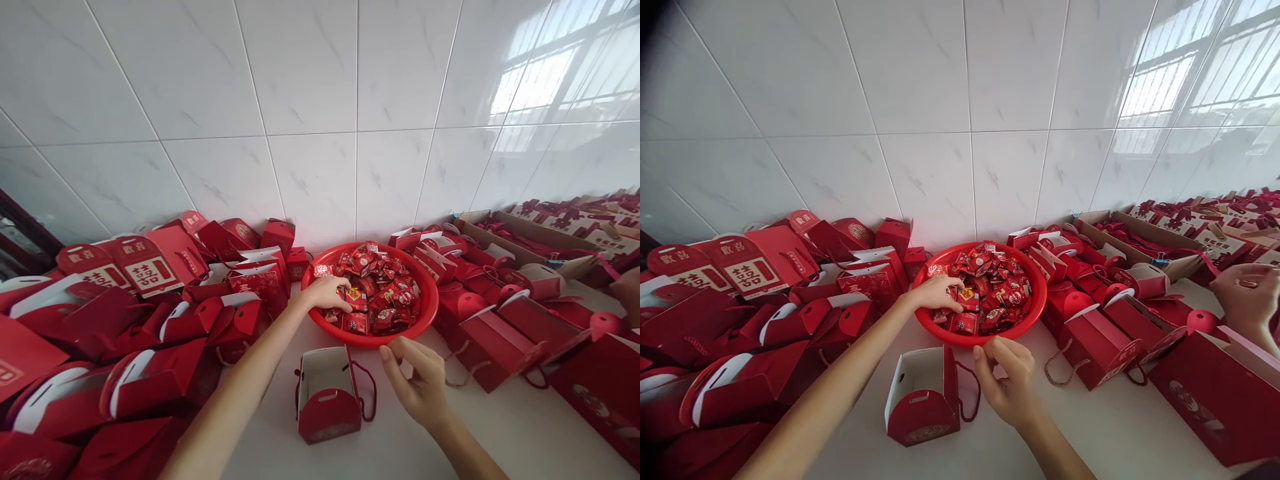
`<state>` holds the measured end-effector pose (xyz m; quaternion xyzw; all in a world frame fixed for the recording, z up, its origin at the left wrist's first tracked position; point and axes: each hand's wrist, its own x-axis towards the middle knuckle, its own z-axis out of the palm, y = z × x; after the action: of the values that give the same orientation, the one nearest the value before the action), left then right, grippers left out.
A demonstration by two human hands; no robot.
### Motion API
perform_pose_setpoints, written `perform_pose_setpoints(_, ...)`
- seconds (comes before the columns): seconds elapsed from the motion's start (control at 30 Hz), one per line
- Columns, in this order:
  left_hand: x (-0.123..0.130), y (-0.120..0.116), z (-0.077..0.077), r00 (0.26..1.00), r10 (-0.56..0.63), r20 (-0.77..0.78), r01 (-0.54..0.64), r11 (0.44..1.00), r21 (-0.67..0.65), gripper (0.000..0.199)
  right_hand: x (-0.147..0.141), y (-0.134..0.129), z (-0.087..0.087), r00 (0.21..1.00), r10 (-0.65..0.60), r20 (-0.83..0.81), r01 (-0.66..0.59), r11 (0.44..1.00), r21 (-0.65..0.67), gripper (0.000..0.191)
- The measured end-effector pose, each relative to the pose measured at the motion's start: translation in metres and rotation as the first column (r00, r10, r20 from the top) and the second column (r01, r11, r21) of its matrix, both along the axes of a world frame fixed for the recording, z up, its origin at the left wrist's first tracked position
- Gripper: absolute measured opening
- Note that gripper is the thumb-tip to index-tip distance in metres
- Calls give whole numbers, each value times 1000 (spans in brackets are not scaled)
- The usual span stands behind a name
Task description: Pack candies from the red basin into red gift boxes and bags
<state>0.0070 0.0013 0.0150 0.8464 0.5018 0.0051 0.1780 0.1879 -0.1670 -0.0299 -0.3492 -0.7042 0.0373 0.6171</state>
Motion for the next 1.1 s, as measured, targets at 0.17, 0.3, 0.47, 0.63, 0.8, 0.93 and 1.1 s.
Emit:
perform_pose_setpoints(0.17, -2, -3, -3, 991, -2, 135, -8, 997, 72, 56, 4, 5, -7, 998, -54, -40, 54, 999, -4, 30)
perform_pose_setpoints(0.3, -3, -4, -5, 958, -9, 287, -27, 992, 124, 47, 7, 7, -11, 995, -81, -51, 81, 997, -13, 28)
perform_pose_setpoints(0.47, -5, -2, -10, 865, 8, 501, -131, 969, 211, 41, 9, 8, -12, 992, -110, -67, 111, 994, 17, 28)
perform_pose_setpoints(0.63, -11, 2, -14, 735, 73, 674, -292, 931, 217, 39, 10, 8, -11, 987, -146, -67, 148, 989, 22, 28)
perform_pose_setpoints(0.8, -16, 9, -17, 650, 127, 749, -381, 907, 177, 39, 12, 9, -11, 985, -163, -63, 165, 986, 18, 29)
perform_pose_setpoints(0.93, -16, 14, -17, 661, 143, 737, -393, 902, 178, 41, 13, 10, -12, 981, -179, -73, 179, 984, -5, 31)
perform_pose_setpoints(1.1, -13, 19, -14, 769, 145, 622, -377, 889, 259, 38, 13, 10, -11, 983, -157, -96, 154, 987, -44, 32)
